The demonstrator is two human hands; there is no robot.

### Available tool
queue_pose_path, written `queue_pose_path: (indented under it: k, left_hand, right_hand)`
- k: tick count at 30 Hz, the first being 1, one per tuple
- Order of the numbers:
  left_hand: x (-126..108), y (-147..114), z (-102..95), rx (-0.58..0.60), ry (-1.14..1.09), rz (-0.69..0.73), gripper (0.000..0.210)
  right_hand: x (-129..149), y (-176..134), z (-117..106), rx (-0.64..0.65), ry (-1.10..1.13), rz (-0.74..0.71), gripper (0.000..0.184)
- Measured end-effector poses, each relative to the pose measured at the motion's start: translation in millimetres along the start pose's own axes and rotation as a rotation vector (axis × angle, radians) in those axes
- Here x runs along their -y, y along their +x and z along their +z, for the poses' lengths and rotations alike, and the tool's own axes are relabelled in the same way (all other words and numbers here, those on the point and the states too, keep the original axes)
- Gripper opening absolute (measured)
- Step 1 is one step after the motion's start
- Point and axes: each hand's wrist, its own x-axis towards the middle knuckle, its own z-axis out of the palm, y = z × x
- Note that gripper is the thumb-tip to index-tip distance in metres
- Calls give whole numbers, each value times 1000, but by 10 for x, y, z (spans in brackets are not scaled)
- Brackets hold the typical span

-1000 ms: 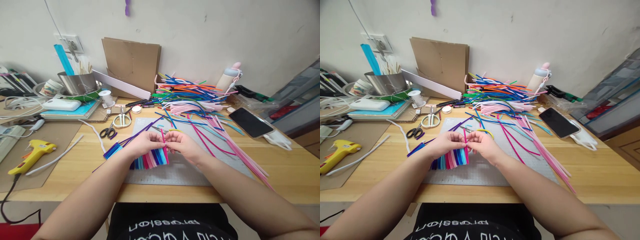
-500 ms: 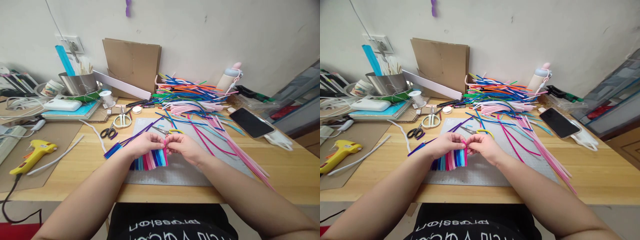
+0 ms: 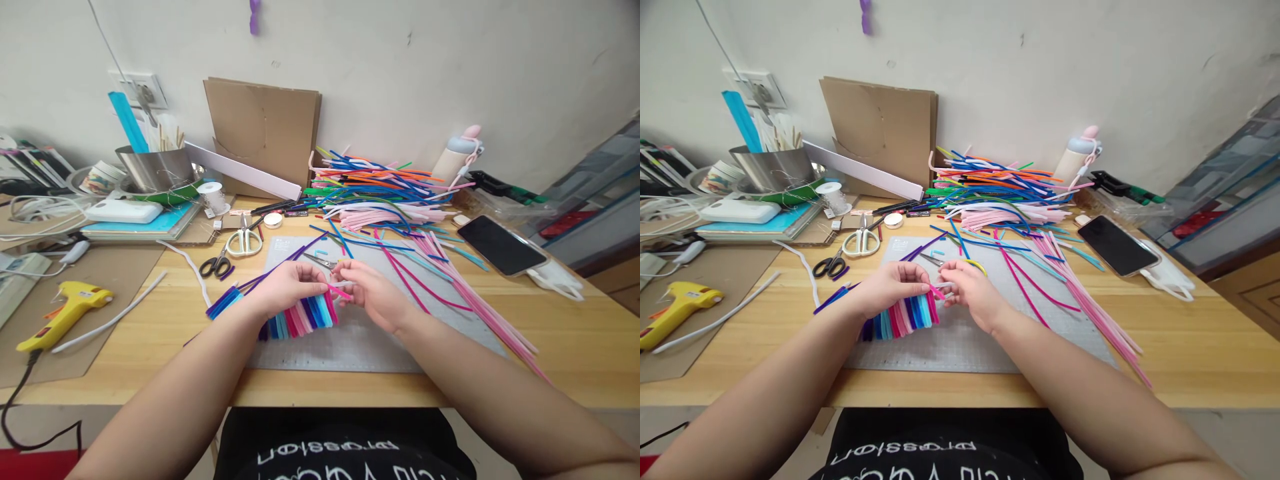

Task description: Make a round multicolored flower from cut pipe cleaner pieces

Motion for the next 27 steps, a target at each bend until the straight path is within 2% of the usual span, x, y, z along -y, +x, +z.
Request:
queue_pose_path:
  k: [2,5,12,19,23,27]
  left_hand:
    - [3,1,2,-53,59,43,19]
    - [11,5,11,-91,155,95,17]
    - [3,18,30,-163,193,119,13]
    - [33,19,57,-130,180,114,15]
    - [15,18,55,-86,15,70,19]
    - [-9,0,25,14,-129,7,20]
  right_hand:
    - [9,-2,-6,-24,-20,27,22]
    - [10,-9,-11,43,-68,92,24]
    - [5,-11,-15,76,72,234,25]
    - [-44,0,-10,120,-12,99,22]
    - [-47,8,-36,104,-64,33,25]
    - [-10,-3,-80,166,-142,-2,27]
